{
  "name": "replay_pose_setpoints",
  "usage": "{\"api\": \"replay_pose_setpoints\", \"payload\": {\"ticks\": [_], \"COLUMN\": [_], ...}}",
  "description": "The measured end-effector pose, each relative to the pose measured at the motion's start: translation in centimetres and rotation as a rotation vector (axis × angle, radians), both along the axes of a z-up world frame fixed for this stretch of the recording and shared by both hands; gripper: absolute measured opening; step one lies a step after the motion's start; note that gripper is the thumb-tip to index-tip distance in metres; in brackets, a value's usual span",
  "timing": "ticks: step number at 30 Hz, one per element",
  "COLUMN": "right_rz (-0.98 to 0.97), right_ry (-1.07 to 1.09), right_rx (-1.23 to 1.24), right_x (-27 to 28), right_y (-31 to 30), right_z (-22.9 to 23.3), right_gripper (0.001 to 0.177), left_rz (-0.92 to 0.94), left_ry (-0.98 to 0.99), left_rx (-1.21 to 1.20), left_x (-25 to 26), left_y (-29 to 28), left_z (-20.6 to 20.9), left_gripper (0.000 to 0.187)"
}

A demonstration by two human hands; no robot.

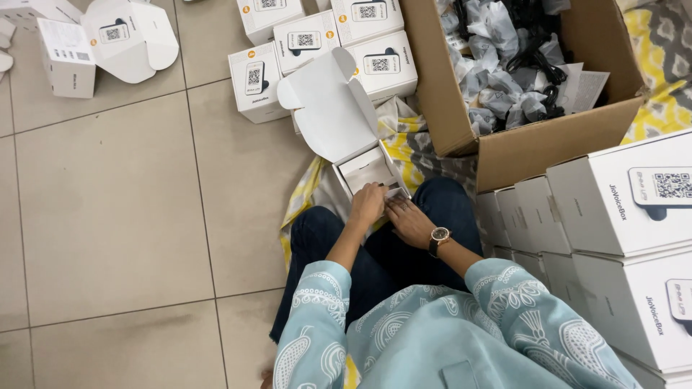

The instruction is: The person packs individual electronics boxes with components and then stacks them.

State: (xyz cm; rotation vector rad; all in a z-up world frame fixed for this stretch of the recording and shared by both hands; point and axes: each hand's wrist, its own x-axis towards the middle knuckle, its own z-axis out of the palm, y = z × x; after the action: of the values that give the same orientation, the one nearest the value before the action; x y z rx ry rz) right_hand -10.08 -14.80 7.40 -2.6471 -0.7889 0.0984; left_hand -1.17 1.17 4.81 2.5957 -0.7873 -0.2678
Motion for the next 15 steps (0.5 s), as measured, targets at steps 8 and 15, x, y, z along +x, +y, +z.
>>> {"api": "replay_pose_setpoints", "payload": {"ticks": [8, 15], "right_rz": [-0.05, -0.292], "right_ry": [-0.035, 0.189], "right_rx": [0.135, 0.265], "right_x": [-0.7, 0.3], "right_y": [-0.1, 1.5], "right_z": [0.2, 2.4], "right_gripper": [0.066, 0.09], "left_rz": [-0.03, 0.099], "left_ry": [0.51, 0.72], "left_rx": [-0.225, -0.276], "left_x": [4.3, 7.7], "left_y": [0.8, 0.8], "left_z": [-7.4, -14.4], "left_gripper": [0.026, 0.046]}}
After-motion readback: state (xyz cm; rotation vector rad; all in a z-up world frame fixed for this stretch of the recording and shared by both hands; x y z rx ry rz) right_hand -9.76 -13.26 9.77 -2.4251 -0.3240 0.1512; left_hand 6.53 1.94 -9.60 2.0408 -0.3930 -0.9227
